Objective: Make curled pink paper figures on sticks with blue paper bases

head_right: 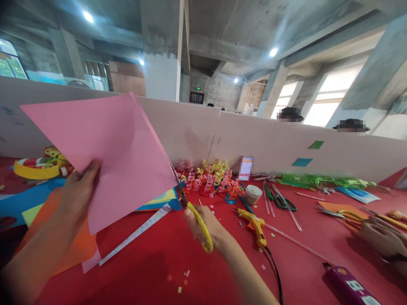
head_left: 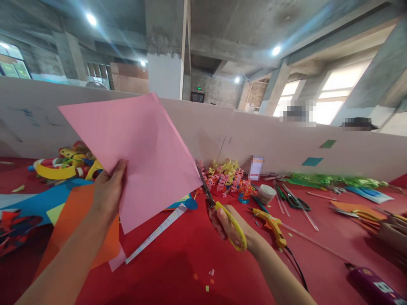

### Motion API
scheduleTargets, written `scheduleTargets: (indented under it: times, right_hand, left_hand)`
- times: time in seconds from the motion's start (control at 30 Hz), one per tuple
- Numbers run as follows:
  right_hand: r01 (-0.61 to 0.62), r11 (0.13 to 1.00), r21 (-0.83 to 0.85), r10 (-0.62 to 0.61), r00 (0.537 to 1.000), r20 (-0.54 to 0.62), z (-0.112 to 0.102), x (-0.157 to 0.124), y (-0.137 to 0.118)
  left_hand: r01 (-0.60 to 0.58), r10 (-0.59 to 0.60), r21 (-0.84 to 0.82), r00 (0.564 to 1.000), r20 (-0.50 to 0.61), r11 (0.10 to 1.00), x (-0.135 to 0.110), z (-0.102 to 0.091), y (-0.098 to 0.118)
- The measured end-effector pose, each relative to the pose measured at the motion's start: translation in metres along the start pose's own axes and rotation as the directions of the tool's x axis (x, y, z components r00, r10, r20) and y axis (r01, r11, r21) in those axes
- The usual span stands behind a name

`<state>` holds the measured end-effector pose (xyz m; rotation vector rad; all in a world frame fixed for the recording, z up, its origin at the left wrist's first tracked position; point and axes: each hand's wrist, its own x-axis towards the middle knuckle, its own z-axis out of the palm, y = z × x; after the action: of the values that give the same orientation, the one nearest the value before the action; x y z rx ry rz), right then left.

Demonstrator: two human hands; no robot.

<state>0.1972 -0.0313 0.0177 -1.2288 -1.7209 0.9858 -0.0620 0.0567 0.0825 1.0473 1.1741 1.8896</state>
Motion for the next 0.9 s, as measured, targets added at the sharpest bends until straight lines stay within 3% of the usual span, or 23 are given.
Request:
scheduleTargets:
  times: [0.4, 0.57, 0.77, 0.9]
  right_hand:
    - [0.019, 1.000, -0.020, -0.020, 0.998, -0.057, 0.001, 0.003, 0.015]
    - [0.007, 1.000, -0.024, -0.009, 0.998, -0.062, -0.002, 0.004, 0.015]
    - [0.061, 0.994, -0.086, -0.056, 0.997, 0.059, -0.010, 0.000, -0.003]
    - [0.106, 0.990, -0.098, -0.099, 0.993, 0.069, -0.010, -0.002, -0.006]
  left_hand:
    - [-0.034, 0.034, -0.013, 0.999, 0.002, 0.999, 0.003, -0.001, -0.001]
    - [-0.022, 0.015, -0.151, 0.999, -0.049, 0.988, 0.005, 0.001, -0.002]
    - [0.084, -0.027, -0.286, 0.980, 0.199, 0.955, 0.005, 0.001, -0.004]
    - [0.045, -0.002, -0.192, 0.977, 0.215, 0.980, 0.003, 0.001, -0.005]
